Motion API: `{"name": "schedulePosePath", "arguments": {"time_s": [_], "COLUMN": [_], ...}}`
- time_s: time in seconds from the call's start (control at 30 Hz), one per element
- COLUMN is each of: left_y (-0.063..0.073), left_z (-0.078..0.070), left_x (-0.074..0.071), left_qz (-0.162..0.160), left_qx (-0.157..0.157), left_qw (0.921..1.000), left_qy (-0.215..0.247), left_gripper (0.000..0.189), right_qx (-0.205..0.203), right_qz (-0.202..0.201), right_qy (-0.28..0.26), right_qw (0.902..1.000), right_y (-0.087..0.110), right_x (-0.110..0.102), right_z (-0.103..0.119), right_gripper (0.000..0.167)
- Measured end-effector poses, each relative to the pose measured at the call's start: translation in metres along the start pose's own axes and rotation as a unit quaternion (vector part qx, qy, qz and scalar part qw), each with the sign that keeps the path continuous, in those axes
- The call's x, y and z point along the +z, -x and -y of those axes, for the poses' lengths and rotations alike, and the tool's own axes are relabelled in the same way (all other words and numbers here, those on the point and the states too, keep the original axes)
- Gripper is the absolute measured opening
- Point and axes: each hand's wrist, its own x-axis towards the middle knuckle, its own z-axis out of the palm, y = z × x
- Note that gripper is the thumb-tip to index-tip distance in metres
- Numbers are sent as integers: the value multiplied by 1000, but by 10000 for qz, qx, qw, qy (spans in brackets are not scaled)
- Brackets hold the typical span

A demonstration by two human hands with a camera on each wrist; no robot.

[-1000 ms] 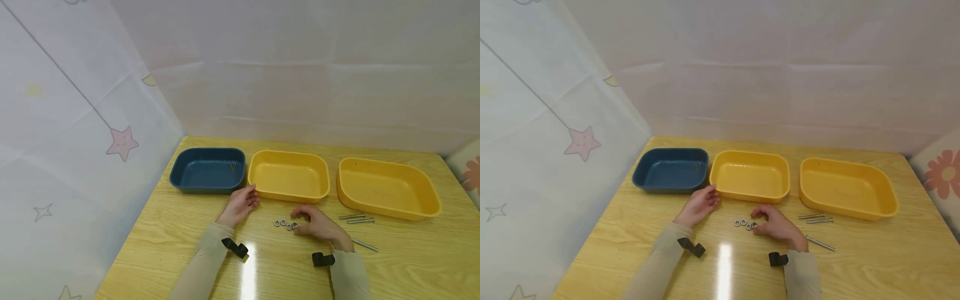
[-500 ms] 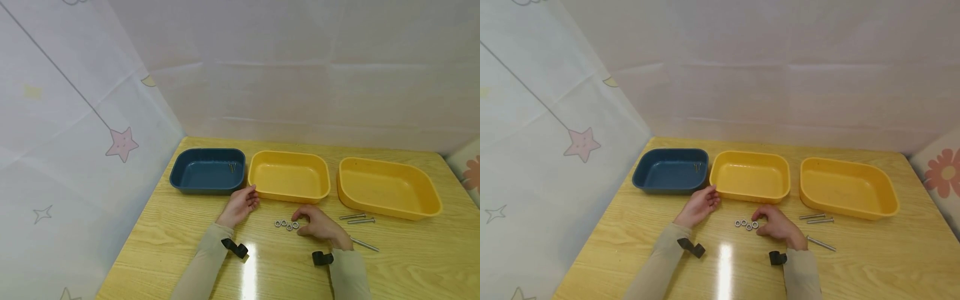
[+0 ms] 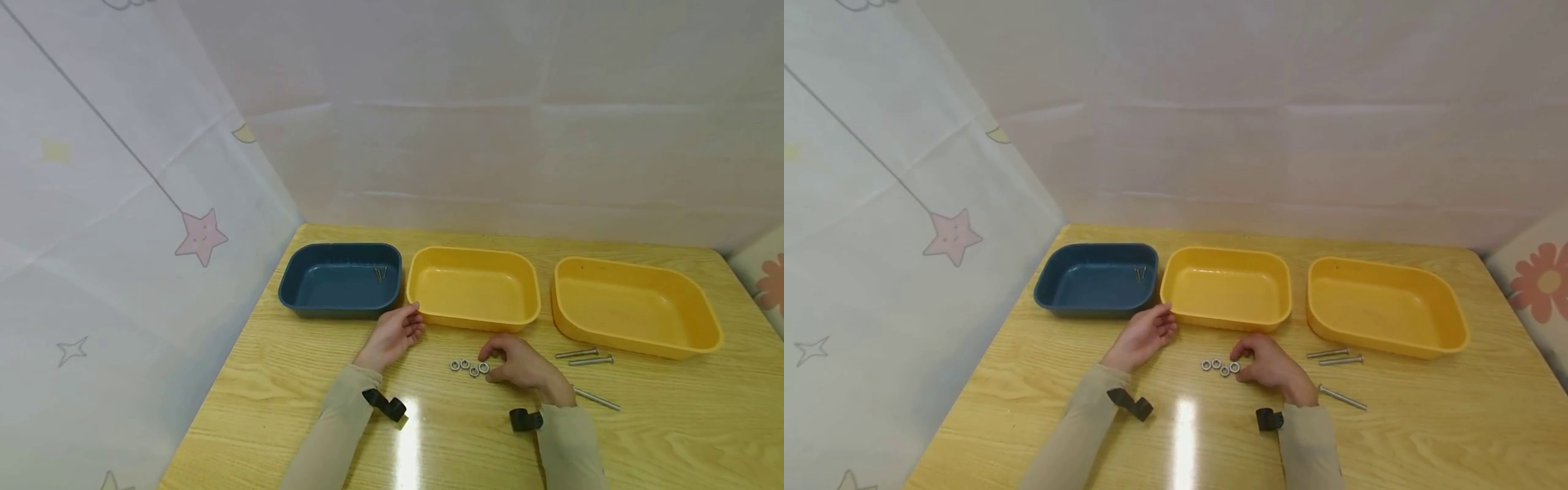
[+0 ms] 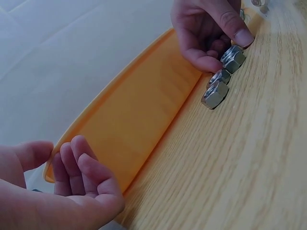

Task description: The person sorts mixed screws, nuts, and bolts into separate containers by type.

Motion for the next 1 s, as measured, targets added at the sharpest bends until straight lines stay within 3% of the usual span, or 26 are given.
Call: {"name": "schedulePosePath", "arguments": {"time_s": [0.23,0.57,1.0], "left_y": [0,-2,-4], "left_z": [0,1,-1], "left_x": [-2,-5,-3], "left_qz": [49,131,-110], "left_qx": [38,62,72], "left_qw": [9999,9998,9993], "left_qy": [-122,-141,354], "left_gripper": [15,13,15], "right_qx": [145,-2,-146], "right_qz": [57,37,-38], "right_qy": [29,93,143], "right_qw": [9999,9999,9998], "right_y": [-1,-1,-1], "right_x": [0,1,2], "right_z": [6,6,3], "right_gripper": [26,21,22]}}
